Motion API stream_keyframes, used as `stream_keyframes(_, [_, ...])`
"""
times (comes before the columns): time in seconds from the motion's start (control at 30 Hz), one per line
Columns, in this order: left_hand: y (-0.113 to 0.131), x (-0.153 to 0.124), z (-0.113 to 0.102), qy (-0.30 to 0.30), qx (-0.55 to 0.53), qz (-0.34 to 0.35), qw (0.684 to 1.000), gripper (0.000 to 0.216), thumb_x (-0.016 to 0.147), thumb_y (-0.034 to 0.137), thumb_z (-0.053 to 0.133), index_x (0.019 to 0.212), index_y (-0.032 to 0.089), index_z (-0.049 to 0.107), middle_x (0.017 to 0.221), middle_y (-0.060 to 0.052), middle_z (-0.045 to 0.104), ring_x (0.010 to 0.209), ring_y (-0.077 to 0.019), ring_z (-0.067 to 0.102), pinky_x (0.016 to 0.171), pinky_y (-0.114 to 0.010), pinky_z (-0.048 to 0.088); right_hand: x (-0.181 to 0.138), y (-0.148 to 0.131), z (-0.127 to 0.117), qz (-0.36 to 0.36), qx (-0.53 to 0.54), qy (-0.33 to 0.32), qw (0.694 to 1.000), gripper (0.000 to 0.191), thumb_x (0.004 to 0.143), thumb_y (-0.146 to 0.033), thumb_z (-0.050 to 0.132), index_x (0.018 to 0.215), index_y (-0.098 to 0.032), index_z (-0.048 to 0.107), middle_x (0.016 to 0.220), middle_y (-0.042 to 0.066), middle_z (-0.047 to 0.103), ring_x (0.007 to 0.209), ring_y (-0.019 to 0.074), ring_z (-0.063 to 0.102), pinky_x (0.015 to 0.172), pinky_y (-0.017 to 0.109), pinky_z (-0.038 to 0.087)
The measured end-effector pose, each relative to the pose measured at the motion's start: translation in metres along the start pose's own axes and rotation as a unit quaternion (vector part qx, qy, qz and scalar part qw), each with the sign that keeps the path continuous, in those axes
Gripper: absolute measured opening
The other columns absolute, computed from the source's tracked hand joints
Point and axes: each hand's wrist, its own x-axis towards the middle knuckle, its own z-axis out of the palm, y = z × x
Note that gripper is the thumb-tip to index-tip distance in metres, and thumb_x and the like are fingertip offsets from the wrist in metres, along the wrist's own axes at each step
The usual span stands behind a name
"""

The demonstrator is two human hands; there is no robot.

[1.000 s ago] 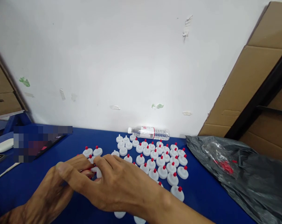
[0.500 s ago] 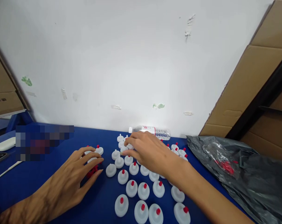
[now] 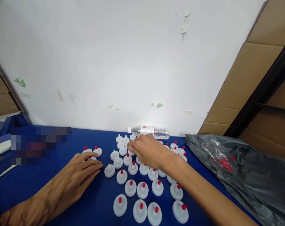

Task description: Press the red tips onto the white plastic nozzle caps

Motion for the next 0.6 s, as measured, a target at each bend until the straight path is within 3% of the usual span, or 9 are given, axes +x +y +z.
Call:
stream_keyframes(0.1, [0.000,0.001,-0.001,-0.012,-0.037,0.010,0.999,0.030,0.105,0.010,0.047,0.106,0.026,0.072,0.104,-0.003,0.076,0.117,-0.0258,0.062,0.099,-0.040,0.048,0.003,0.001,0.001,0.014,0.005,0.008,1.000,0.040,0.115,-0.034,0.036,0.125,-0.020,0.073,0.115,0.010,0.078,0.112,0.0261,0.070,0.099,0.048,0.053])
stream_keyframes(0.2, [-0.001,0.001,0.000,-0.024,-0.058,0.019,0.998,0.031,0.104,0.006,0.048,0.108,0.027,0.070,0.106,-0.001,0.074,0.112,-0.0235,0.061,0.096,-0.037,0.047,0.004,0.003,0.010,0.020,0.011,0.008,1.000,0.047,0.116,-0.042,0.033,0.140,-0.019,0.066,0.140,0.013,0.070,0.138,0.0319,0.058,0.114,0.058,0.044])
stream_keyframes(0.3, [-0.003,0.000,0.004,-0.025,-0.073,0.025,0.997,0.032,0.103,0.006,0.048,0.111,0.027,0.070,0.107,-0.002,0.073,0.104,-0.0223,0.061,0.094,-0.036,0.048,0.002,0.004,0.022,0.013,0.018,-0.007,1.000,0.049,0.116,-0.044,0.031,0.137,-0.020,0.069,0.140,0.011,0.071,0.149,0.0356,0.048,0.119,0.064,0.038])
stream_keyframes(0.47, [-0.003,0.001,0.002,-0.010,-0.065,0.021,0.998,0.035,0.103,0.004,0.045,0.113,0.027,0.069,0.107,-0.002,0.072,0.103,-0.0218,0.062,0.091,-0.036,0.049,0.003,0.001,0.019,0.011,0.024,0.024,0.999,0.045,0.116,-0.038,0.033,0.120,-0.022,0.074,0.126,0.006,0.077,0.140,0.0292,0.058,0.118,0.055,0.040])
stream_keyframes(0.6, [-0.001,0.010,-0.014,0.051,-0.043,0.032,0.997,0.026,0.109,0.015,0.044,0.118,0.026,0.065,0.110,-0.002,0.074,0.101,-0.0198,0.069,0.091,-0.035,0.053,0.006,-0.005,0.000,0.058,0.016,0.113,0.992,0.035,0.105,-0.051,0.062,0.114,-0.019,0.072,0.114,0.008,0.077,0.108,0.0275,0.071,0.099,0.049,0.051])
